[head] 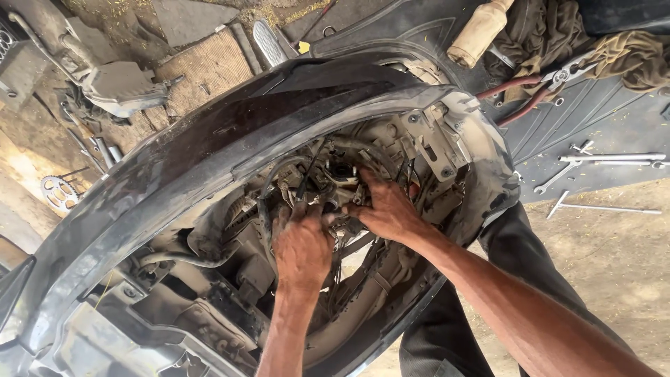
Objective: The recorder is removing and inspecting the carburetor and internal engine components of a motorcycle.
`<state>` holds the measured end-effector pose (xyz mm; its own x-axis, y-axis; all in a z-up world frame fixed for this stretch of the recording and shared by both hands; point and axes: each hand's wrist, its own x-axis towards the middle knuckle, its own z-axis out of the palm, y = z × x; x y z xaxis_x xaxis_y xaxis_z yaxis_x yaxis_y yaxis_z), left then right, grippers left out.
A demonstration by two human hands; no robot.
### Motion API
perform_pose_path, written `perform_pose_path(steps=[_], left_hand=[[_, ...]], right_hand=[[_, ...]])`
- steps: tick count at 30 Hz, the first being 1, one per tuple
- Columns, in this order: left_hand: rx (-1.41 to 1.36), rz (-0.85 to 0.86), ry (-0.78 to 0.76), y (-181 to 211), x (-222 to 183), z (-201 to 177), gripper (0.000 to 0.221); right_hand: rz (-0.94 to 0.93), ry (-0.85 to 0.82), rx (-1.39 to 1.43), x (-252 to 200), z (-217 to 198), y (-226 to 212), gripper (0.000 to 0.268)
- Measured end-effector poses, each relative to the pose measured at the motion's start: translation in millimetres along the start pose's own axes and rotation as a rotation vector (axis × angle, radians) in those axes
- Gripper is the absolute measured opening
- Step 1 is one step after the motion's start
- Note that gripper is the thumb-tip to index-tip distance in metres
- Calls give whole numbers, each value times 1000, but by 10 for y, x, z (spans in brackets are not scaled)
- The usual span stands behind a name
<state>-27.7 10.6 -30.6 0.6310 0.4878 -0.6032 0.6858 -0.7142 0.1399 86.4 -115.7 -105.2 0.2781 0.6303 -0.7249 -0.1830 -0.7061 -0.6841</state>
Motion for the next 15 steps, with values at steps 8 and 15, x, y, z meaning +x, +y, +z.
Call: perform_pose_path(steps=[8,15], left_hand=[[91,24,41,-166,-25,329,13],[17,69,87,2,5,117,23]], right_hand=[[-109,36,3,-8,23,75,83],[125,-79,-28,-50,-116,-201,87]])
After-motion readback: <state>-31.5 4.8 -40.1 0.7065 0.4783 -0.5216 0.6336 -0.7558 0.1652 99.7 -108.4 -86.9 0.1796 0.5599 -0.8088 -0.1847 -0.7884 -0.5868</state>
